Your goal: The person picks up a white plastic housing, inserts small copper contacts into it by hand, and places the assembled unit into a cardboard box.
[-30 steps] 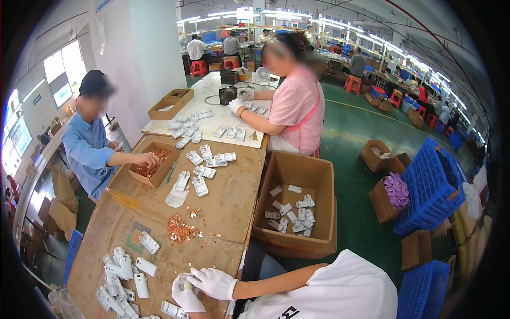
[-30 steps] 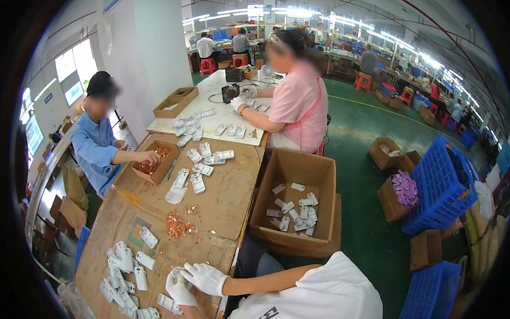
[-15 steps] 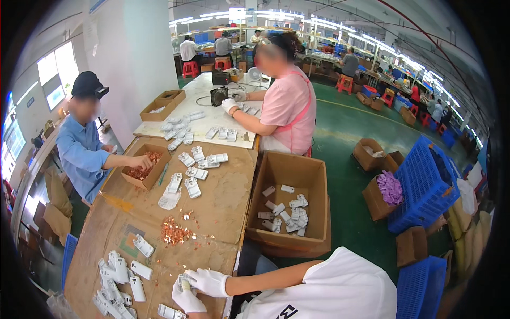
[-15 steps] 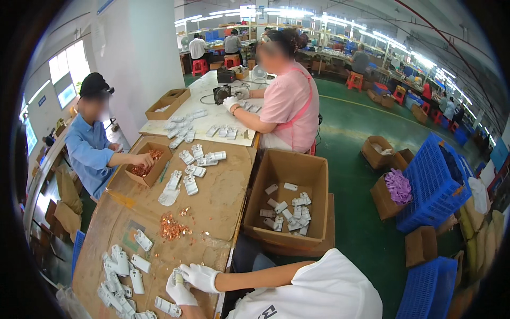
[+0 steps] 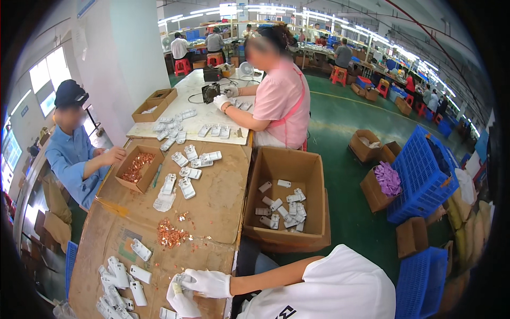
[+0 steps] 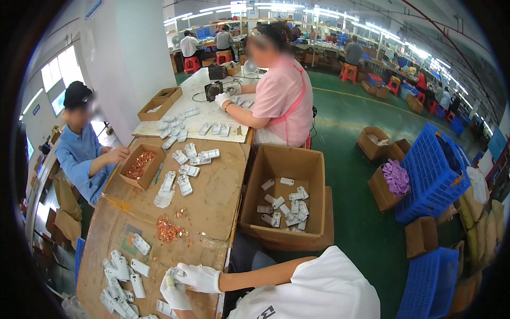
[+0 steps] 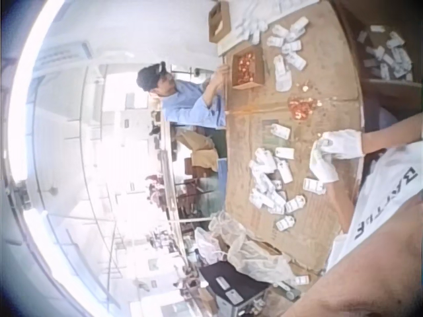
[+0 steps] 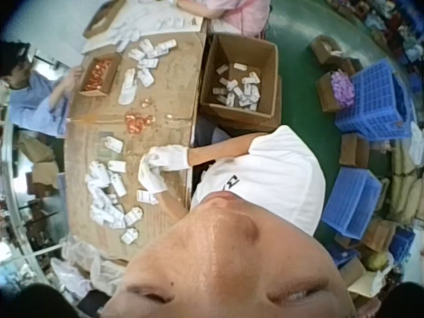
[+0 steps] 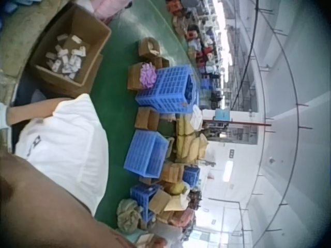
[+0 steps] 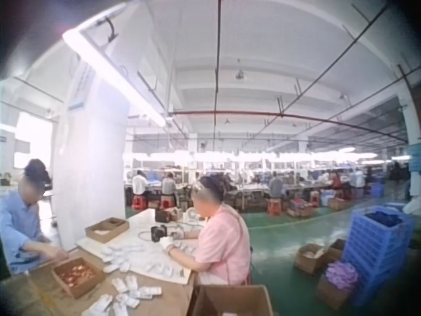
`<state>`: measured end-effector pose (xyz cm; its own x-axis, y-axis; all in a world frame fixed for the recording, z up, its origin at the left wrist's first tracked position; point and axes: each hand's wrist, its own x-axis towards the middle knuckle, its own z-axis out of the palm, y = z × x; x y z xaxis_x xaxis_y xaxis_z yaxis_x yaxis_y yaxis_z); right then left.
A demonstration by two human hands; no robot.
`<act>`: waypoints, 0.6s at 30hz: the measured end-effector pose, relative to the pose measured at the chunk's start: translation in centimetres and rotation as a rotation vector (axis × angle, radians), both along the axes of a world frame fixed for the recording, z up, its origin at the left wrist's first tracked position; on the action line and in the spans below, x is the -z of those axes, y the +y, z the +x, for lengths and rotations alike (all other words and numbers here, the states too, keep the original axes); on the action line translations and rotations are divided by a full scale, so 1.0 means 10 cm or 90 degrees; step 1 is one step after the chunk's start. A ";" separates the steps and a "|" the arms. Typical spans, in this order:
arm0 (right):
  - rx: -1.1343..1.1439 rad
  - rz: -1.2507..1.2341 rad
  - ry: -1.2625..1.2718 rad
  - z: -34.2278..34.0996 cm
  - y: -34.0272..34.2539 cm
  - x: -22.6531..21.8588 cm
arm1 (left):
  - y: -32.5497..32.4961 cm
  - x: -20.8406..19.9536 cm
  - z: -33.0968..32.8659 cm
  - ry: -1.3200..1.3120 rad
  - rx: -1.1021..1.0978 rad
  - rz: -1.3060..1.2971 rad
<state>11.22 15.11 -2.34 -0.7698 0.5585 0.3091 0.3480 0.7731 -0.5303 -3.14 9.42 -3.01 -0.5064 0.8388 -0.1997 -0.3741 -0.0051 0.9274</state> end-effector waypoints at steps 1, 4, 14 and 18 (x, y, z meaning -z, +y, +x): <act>0.002 0.019 0.003 0.01 0.01 0.04 | 0.01 0.04 -0.01 -0.002 0.029 0.005; -0.003 0.045 -0.001 0.02 0.03 0.15 | 0.03 0.19 -0.02 -0.025 0.030 0.037; -0.104 0.049 0.066 0.05 0.17 0.10 | 0.08 0.40 0.01 0.030 0.045 -0.014; -0.106 0.063 0.057 0.09 0.28 0.07 | 0.13 0.29 0.15 0.004 0.050 0.009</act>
<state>12.09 17.90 -3.05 -0.8160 0.3890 0.4276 0.1659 0.8662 -0.4714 -1.63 10.74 -5.92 -0.4394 0.8791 -0.1847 -0.3685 0.0111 0.9295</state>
